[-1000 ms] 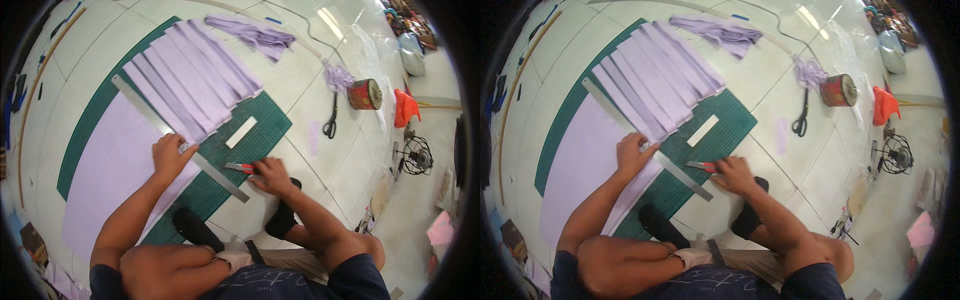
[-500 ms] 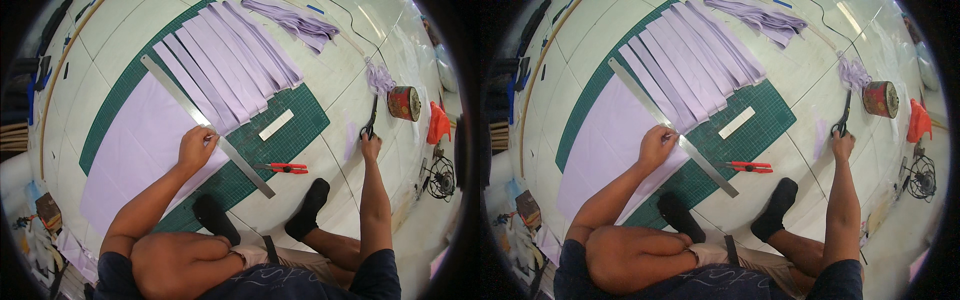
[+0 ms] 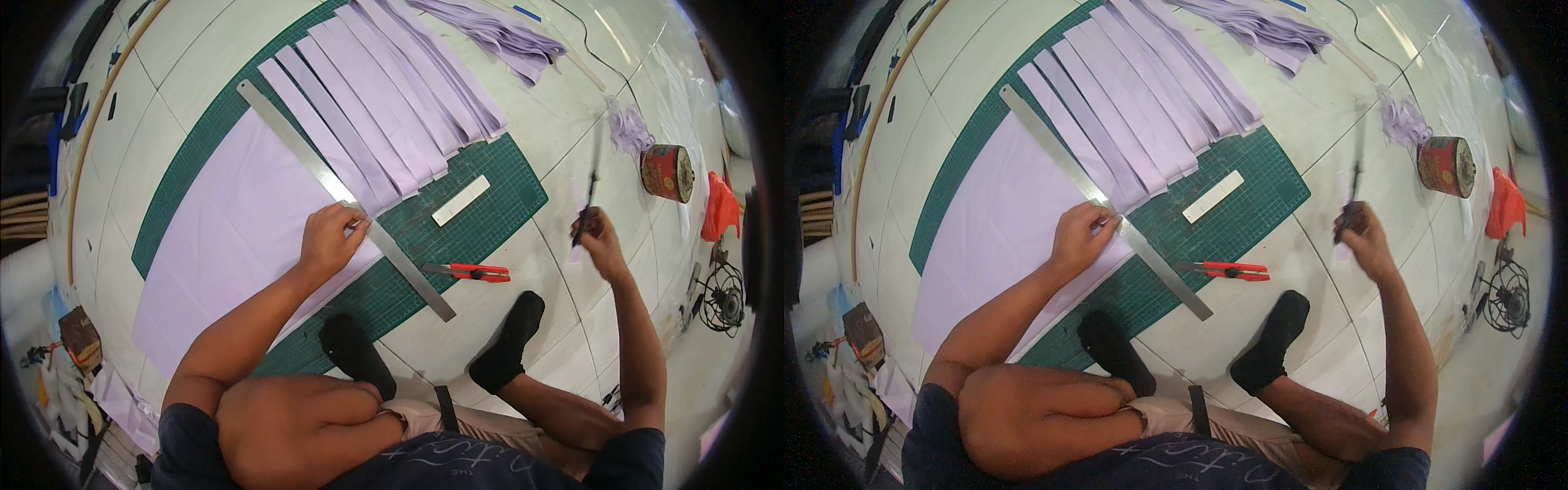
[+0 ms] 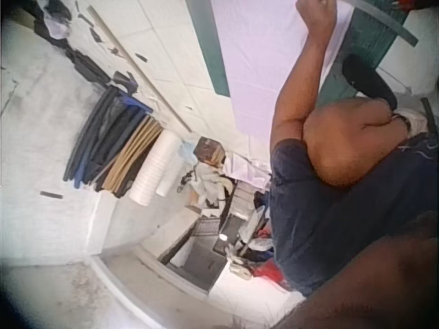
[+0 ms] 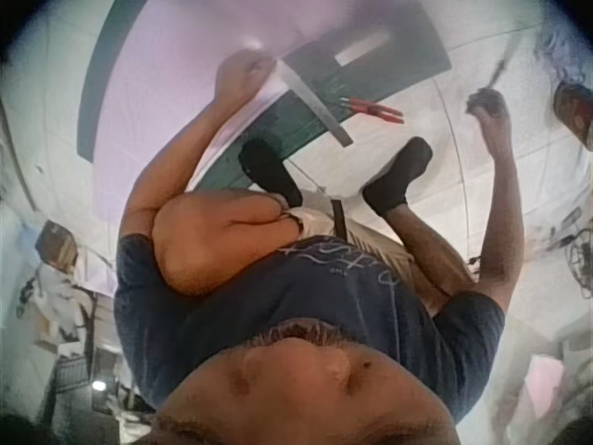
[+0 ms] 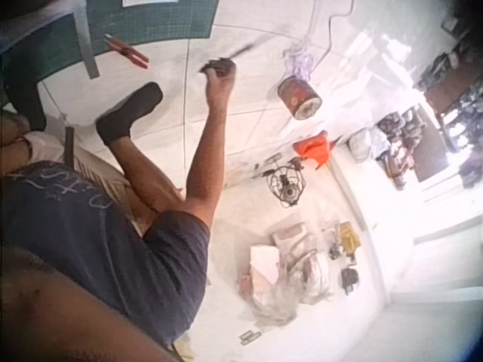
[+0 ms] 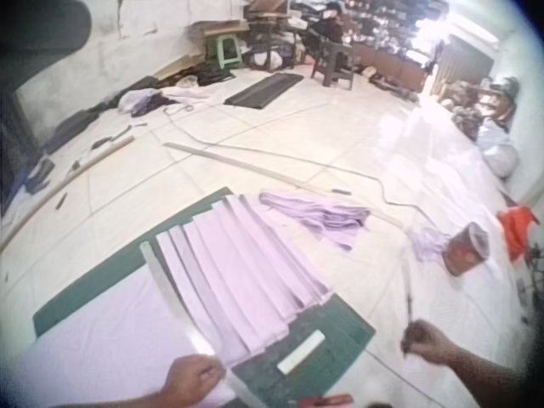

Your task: The person cuts strips of purple fabric from a large sheet on the floor using a utility knife and a metal ruler. They align the ruler with a template to guide the knife and then use scissors to trim the edges of the cut strips.

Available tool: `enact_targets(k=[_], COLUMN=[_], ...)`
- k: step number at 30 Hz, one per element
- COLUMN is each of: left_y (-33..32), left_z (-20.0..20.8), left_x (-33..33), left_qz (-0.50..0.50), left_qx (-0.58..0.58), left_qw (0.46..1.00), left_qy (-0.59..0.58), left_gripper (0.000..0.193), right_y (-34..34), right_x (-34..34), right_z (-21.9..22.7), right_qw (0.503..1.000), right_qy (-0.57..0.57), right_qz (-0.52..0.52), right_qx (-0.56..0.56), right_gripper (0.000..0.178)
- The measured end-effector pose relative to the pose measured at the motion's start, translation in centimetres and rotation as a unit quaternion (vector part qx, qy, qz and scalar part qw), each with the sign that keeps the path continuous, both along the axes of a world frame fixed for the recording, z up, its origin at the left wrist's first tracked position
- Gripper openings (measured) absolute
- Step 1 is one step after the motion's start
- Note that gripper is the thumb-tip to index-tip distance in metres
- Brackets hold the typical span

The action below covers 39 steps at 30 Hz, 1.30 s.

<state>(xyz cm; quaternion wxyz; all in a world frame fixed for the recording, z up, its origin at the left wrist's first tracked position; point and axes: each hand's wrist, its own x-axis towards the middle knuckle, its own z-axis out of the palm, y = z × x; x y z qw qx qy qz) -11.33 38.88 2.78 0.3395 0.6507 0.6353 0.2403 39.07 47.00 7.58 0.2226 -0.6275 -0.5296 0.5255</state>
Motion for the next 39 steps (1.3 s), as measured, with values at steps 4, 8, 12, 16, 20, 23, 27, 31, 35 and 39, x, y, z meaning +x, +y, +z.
enact_targets(k=[4, 8, 12, 16, 20, 23, 27, 31, 35, 39], left_y=[-0.9, -0.4, -0.2, -0.5, -0.6, -0.7, -0.6, -0.6, -0.7, -0.5], left_z=[-0.3, -0.2, -0.3, 0.0, -0.4, -0.4, -0.2, -0.4, -0.5, 0.2], left_x=[-1.6, -0.6, -0.7, -0.7, -1.1, -1.1, -1.1, -1.0, -0.7, -1.0], left_qz=[0.007, 0.018, 0.025, 0.055, 0.047, 0.046, 0.033, 0.042, 0.053, 0.044], left_qx=[-0.008, -0.016, -0.004, -0.035, -0.047, -0.055, -0.055, -0.058, -0.051, -0.069], left_qw=[1.000, 1.000, 0.999, 0.997, 0.997, 0.997, 0.998, 0.997, 0.997, 0.996], left_qy=[0.010, -0.018, -0.033, -0.039, -0.046, -0.035, -0.016, -0.017, -0.025, -0.018], left_gripper=[0.013, 0.013, 0.012, 0.013, 0.016, 0.017, 0.018, 0.017, 0.016, 0.015], right_y=[-3.2, -6.9, -7.9, -7.8, -7.3, -7.3, -7.0, -7.2, -6.9, -6.5], right_x=[-11.8, -17.3, -18.2, -19.0, -19.8, -20.1, -20.2, -19.9, -19.2, -19.1], right_z=[3.2, 2.5, 1.3, -0.1, -1.0, -1.0, -0.7, -1.6, -2.2, -1.7], right_qw=[0.960, 0.888, 0.869, 0.875, 0.877, 0.878, 0.887, 0.892, 0.893, 0.908], right_qy=[0.008, 0.063, 0.070, 0.066, 0.071, 0.089, 0.108, 0.096, 0.089, 0.070], right_qz=[0.160, 0.309, 0.315, 0.334, 0.331, 0.315, 0.290, 0.295, 0.291, 0.272], right_qx=[-0.231, -0.335, -0.376, -0.345, -0.341, -0.348, -0.344, -0.330, -0.333, -0.310], right_gripper=[0.027, 0.060, 0.066, 0.067, 0.063, 0.060, 0.060, 0.060, 0.057, 0.052])
